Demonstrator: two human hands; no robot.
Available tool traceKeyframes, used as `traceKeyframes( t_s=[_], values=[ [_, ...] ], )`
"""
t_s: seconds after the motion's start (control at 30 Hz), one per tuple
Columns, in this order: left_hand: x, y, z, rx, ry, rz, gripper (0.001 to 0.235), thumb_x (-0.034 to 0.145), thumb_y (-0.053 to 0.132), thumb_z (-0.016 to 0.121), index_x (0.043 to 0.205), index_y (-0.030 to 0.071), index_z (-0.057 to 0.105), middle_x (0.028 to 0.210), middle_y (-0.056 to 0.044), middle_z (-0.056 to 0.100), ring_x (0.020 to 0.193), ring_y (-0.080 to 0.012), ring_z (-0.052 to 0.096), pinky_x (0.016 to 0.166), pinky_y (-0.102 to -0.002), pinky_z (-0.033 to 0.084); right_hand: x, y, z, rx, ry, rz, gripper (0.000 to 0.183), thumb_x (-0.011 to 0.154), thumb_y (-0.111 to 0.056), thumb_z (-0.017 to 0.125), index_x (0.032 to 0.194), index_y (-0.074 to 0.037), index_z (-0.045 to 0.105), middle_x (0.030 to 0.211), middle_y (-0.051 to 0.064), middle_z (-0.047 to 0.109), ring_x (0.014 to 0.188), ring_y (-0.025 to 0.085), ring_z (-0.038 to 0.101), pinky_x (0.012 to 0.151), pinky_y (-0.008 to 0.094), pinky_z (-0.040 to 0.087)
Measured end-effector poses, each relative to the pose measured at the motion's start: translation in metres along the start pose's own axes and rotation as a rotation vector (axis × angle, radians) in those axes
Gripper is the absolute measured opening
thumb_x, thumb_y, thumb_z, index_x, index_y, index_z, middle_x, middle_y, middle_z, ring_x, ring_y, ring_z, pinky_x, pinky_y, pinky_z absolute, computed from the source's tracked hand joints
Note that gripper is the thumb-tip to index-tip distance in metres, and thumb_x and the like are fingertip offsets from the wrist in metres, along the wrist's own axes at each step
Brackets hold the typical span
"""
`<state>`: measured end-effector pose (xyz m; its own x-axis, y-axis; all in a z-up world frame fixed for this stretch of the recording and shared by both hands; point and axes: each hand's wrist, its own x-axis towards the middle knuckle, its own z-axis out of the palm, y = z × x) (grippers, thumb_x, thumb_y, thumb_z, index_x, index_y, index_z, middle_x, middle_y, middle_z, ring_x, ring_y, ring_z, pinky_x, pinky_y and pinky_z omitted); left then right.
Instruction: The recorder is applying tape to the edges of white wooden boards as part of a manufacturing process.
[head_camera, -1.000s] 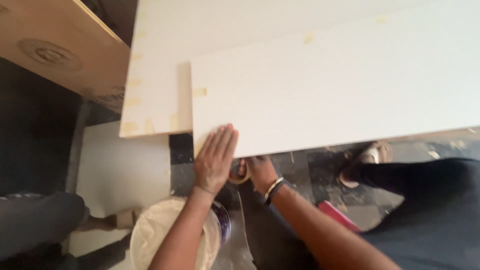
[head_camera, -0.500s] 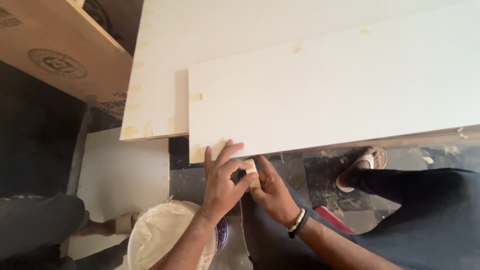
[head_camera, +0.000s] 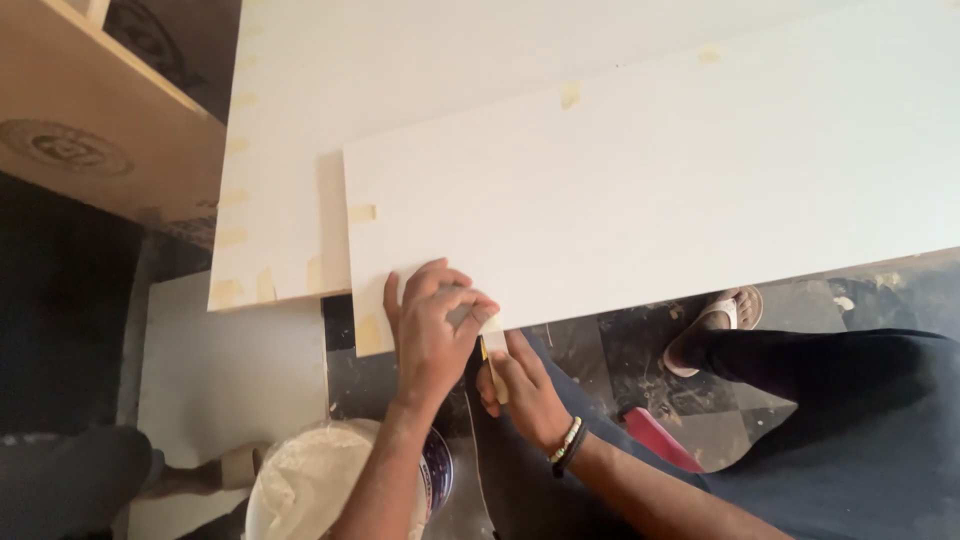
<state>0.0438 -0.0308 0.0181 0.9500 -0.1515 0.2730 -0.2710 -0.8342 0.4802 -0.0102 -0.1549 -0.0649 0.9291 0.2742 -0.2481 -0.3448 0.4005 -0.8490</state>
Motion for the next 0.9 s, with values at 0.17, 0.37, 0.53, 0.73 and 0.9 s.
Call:
traceKeyframes(
  t_s=[0.17,0.37,0.53,0.73,0.9],
  values=[
    [-0.005,-0.015,0.025,-0.053,0.201,0.016,0.023,0.084,0.034,0.081,0.096,0.016,0.075,0.113,-0.002,0.072,0.122,-0.0215,0.060,0.122,-0.053,0.023,0.026,0.041,-0.027,-0.184,-0.087,-0.199,0.031,0.113,-0.023,0.035,0.114,0.001,0.054,0.076,0.007,0.062,0.067,0.016,0.062,0.064,0.032,0.055],
    [-0.032,-0.042,0.044,0.132,0.034,0.427,0.057,0.100,0.036,0.068,0.145,0.005,0.052,0.153,-0.013,0.052,0.149,-0.0274,0.043,0.128,-0.044,0.031,0.029,0.063,-0.043,-0.302,-0.135,-0.243,0.035,0.111,-0.027,0.035,0.110,0.000,0.057,0.084,0.008,0.066,0.072,0.016,0.066,0.068,0.032,0.058],
    [-0.021,-0.032,0.041,0.409,-0.077,0.451,0.072,0.097,0.037,0.061,0.153,-0.001,0.035,0.160,-0.020,0.036,0.149,-0.0322,0.035,0.124,-0.046,0.029,0.039,0.052,-0.041,-0.199,-0.107,-0.234,0.036,0.109,-0.024,0.035,0.108,-0.001,0.062,0.077,0.006,0.066,0.066,0.015,0.065,0.064,0.031,0.056],
    [-0.025,-0.039,0.048,0.415,0.032,0.531,0.062,0.101,0.028,0.057,0.154,0.002,0.038,0.160,-0.016,0.040,0.148,-0.0299,0.039,0.125,-0.044,0.031,0.047,0.068,-0.061,0.520,-0.348,0.100,0.033,0.115,-0.020,0.034,0.098,-0.004,0.057,0.065,-0.004,0.046,0.052,0.009,0.042,0.054,0.026,0.040],
    [-0.025,-0.044,0.051,0.493,0.095,0.562,0.054,0.103,0.017,0.053,0.153,0.003,0.040,0.159,-0.016,0.044,0.148,-0.0290,0.042,0.125,-0.043,0.035,0.030,0.037,-0.050,0.468,-0.071,0.334,0.029,0.105,-0.022,0.037,0.100,-0.008,0.062,0.057,-0.006,0.041,0.046,0.008,0.037,0.048,0.026,0.038]
  ],
)
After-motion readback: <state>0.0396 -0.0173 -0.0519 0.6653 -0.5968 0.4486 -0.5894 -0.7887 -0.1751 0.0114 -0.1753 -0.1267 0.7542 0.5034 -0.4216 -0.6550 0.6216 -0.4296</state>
